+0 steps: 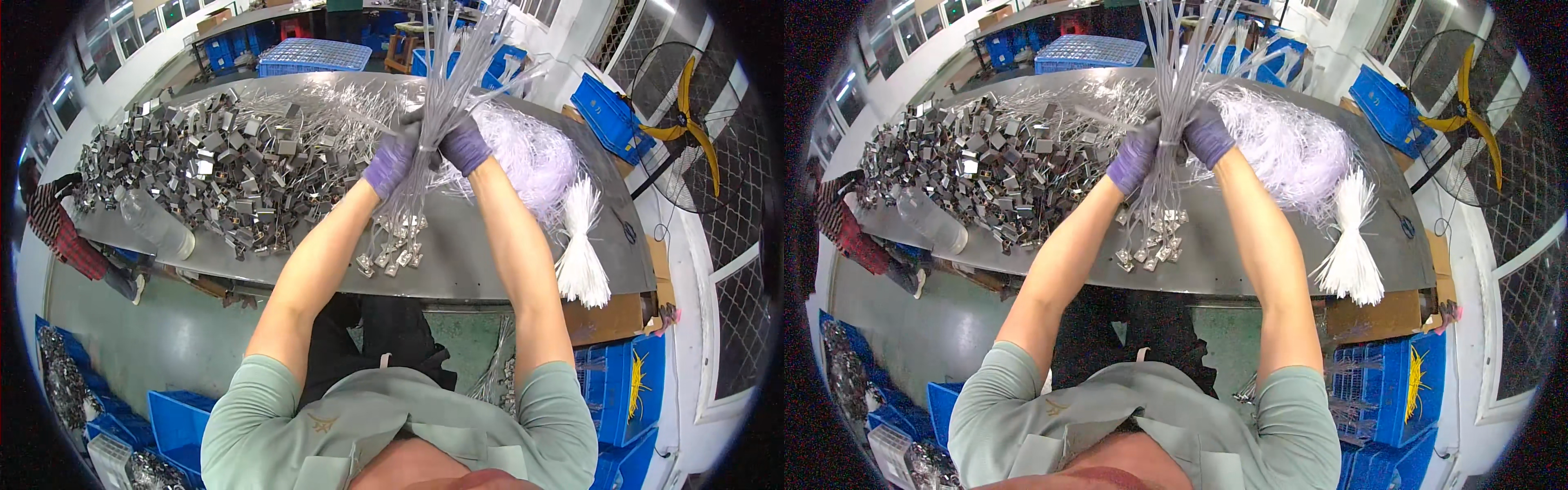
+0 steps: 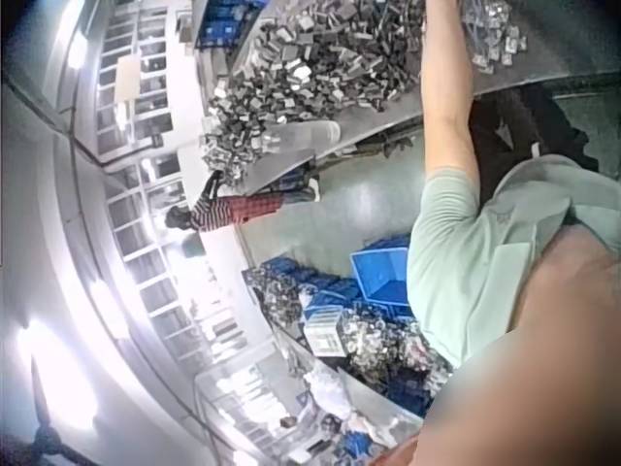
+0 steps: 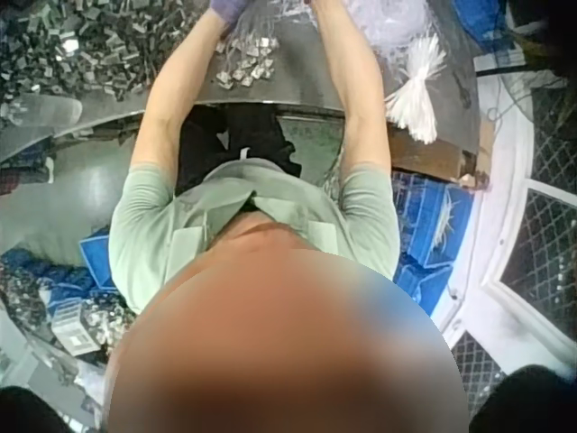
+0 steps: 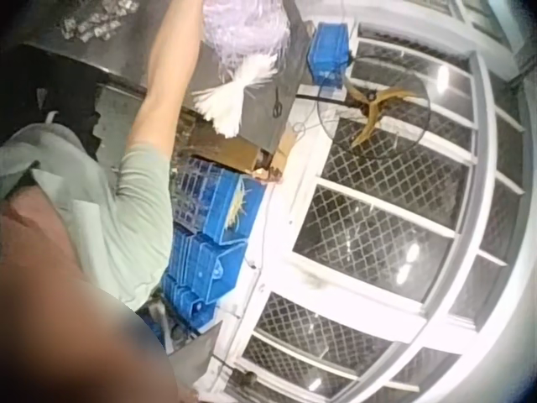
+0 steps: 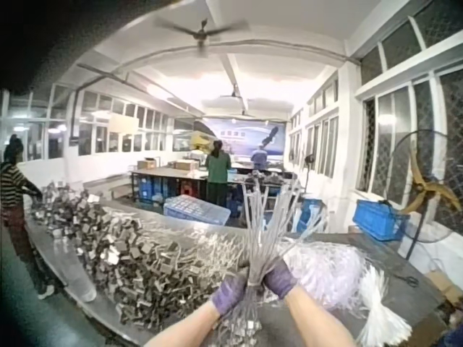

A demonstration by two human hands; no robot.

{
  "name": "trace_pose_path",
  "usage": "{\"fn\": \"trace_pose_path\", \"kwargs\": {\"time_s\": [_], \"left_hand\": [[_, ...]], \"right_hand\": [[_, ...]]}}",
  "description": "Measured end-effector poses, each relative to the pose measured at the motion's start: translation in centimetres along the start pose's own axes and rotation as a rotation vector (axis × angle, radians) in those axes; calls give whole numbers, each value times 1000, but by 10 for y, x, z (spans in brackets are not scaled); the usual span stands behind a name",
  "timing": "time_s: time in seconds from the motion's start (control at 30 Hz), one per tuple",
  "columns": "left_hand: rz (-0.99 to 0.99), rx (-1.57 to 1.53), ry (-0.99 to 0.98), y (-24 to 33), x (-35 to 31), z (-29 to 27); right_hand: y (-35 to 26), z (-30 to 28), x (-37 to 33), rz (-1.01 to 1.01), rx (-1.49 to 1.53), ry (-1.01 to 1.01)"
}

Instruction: Manually attaching small metal components to a bundle of wires at a workbench.

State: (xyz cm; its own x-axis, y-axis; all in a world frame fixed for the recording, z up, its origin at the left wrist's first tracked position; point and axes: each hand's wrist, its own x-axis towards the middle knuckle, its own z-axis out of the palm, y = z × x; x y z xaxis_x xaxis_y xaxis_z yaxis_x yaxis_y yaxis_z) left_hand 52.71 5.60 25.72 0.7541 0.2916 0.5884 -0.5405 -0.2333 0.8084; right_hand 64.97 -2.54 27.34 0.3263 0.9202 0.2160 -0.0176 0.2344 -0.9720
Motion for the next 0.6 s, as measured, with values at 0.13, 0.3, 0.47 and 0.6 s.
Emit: {"fn": "trace_pose_path", "kwargs": {"time_s": [0.13, 0.3, 0.47, 0.6], "left_hand": [[258, 826, 351, -22, -22, -40], [-171, -934, 277, 8, -31, -22], [-50, -344, 277, 31, -32, -16], [312, 179, 255, 22, -30, -10]], "right_hand": [[23, 7, 2, -108, 32, 381], [30, -2, -20, -145, 102, 509], [-10, 42, -72, -471, -327, 742], [-48, 92, -80, -895, -1256, 256]]}}
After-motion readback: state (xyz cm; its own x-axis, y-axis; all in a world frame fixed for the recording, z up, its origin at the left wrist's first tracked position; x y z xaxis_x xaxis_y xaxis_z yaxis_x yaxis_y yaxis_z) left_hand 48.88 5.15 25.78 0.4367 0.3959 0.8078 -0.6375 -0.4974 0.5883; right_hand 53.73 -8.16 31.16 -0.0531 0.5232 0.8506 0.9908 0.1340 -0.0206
